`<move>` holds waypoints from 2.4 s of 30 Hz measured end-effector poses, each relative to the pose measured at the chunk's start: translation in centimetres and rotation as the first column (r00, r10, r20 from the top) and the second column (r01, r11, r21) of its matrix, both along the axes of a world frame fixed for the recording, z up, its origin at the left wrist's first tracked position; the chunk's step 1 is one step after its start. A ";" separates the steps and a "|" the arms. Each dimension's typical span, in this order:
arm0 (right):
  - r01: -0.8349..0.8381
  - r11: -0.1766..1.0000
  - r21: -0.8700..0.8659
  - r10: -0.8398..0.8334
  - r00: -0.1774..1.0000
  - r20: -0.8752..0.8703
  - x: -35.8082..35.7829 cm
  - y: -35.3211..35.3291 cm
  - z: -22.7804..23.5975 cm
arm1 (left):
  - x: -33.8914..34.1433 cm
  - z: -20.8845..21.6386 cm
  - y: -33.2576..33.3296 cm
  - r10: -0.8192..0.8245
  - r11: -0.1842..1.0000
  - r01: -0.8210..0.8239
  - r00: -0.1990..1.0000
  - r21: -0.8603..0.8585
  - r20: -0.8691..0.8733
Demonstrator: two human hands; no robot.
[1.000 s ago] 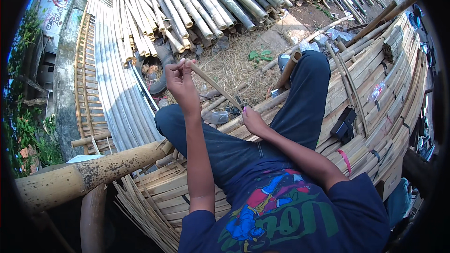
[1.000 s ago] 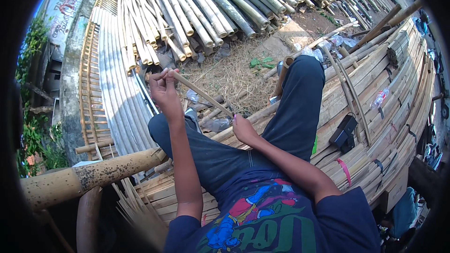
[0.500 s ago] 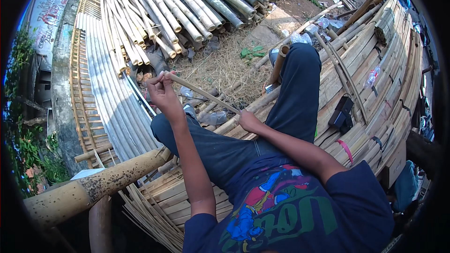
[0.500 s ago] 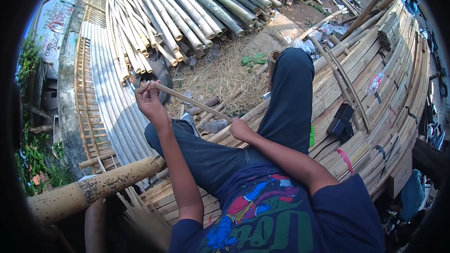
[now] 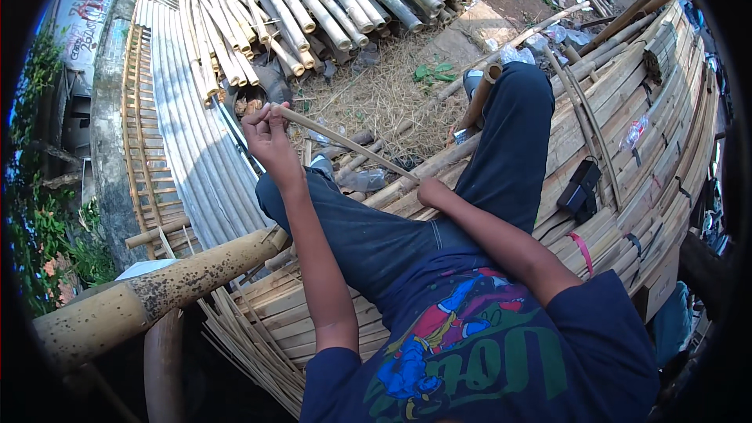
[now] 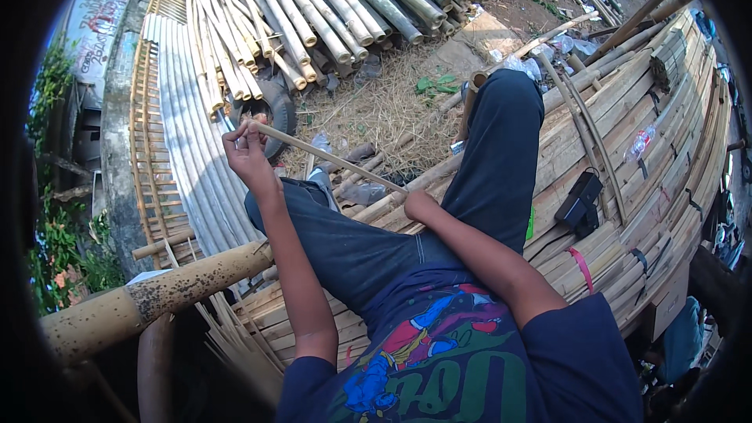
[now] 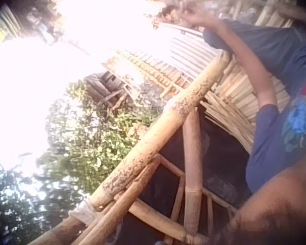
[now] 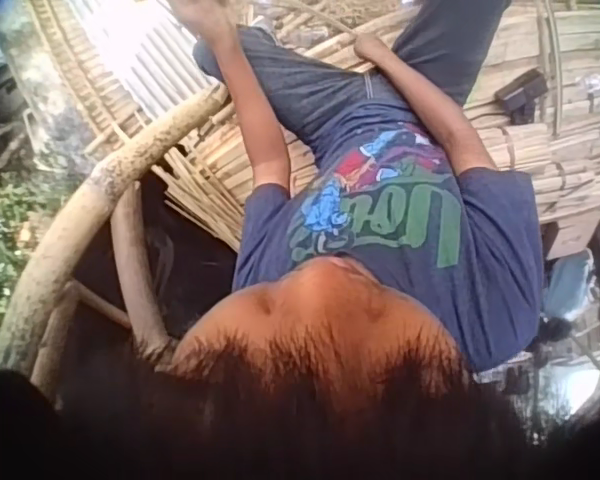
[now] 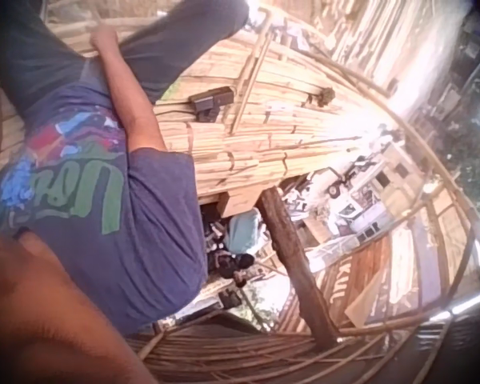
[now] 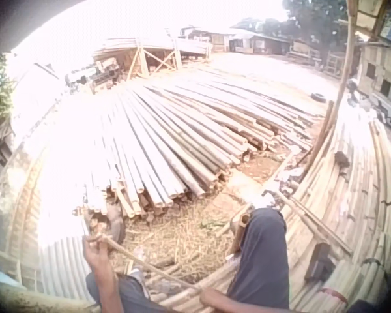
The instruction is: Smoothing a thin strip of bamboo with a knife while sitting on a bamboo platform.
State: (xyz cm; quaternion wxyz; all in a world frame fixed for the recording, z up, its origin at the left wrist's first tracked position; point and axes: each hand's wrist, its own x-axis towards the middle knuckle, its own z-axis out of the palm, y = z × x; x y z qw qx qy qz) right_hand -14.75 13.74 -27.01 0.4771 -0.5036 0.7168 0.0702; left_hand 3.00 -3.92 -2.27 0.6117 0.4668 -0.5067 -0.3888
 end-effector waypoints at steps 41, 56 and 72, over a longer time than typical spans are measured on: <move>0.525 0.813 -0.253 -0.257 0.712 0.653 3.0 -5.8 14.9 | -0.9 1.9 0.7 -0.068 0.996 0.074 0.990 -0.050 0.121; 0.473 0.729 -0.494 -0.258 0.859 0.442 4.3 -3.4 12.0 | -1.3 1.5 1.0 0.101 0.990 -0.084 0.984 -0.113 0.150; 0.662 0.697 -0.276 -0.197 0.547 0.814 1.6 -7.5 22.4 | -4.6 4.1 3.9 0.104 0.966 -0.004 0.922 -0.258 0.374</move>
